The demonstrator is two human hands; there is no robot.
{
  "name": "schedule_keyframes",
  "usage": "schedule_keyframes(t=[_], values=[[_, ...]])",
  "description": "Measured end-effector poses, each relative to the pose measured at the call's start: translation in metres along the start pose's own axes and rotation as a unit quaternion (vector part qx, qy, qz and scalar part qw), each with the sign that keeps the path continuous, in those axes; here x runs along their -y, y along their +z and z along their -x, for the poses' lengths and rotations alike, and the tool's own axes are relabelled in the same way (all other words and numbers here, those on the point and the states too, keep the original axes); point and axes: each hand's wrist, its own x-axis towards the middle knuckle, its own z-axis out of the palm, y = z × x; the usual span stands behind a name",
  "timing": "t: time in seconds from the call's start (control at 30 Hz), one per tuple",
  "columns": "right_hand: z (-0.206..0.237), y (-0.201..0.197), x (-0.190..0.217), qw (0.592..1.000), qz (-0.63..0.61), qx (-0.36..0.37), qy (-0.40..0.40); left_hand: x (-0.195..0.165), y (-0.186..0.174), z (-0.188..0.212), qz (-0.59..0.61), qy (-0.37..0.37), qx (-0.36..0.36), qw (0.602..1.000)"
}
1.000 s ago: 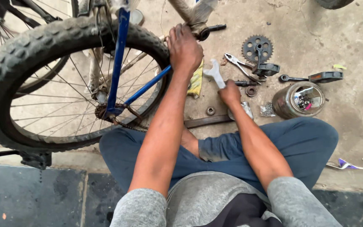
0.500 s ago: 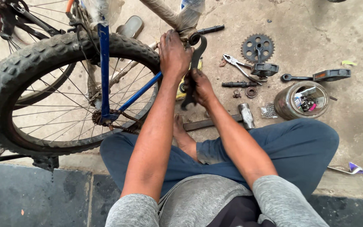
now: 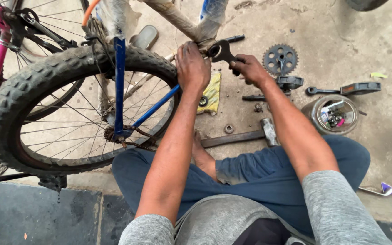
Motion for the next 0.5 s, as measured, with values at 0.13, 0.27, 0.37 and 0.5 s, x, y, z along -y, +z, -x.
schedule_keyframes(t=[0.13,0.27,0.37,0.5], values=[[-0.005,-0.036,0.052,0.988,0.135,0.014,-0.079,0.0,-0.001,0.0,0.003,-0.009,0.027,1.0],[-0.002,-0.068,0.132,0.806,0.577,-0.033,-0.125,-0.001,-0.001,-0.003,-0.008,-0.011,0.028,1.0],[0.008,-0.068,0.169,0.755,0.611,-0.062,-0.228,-0.001,-0.004,-0.005,-0.002,-0.005,0.037,0.999],[0.036,-0.092,0.155,0.862,0.398,-0.197,-0.246,0.001,-0.006,-0.003,0.004,0.02,0.032,0.999]])
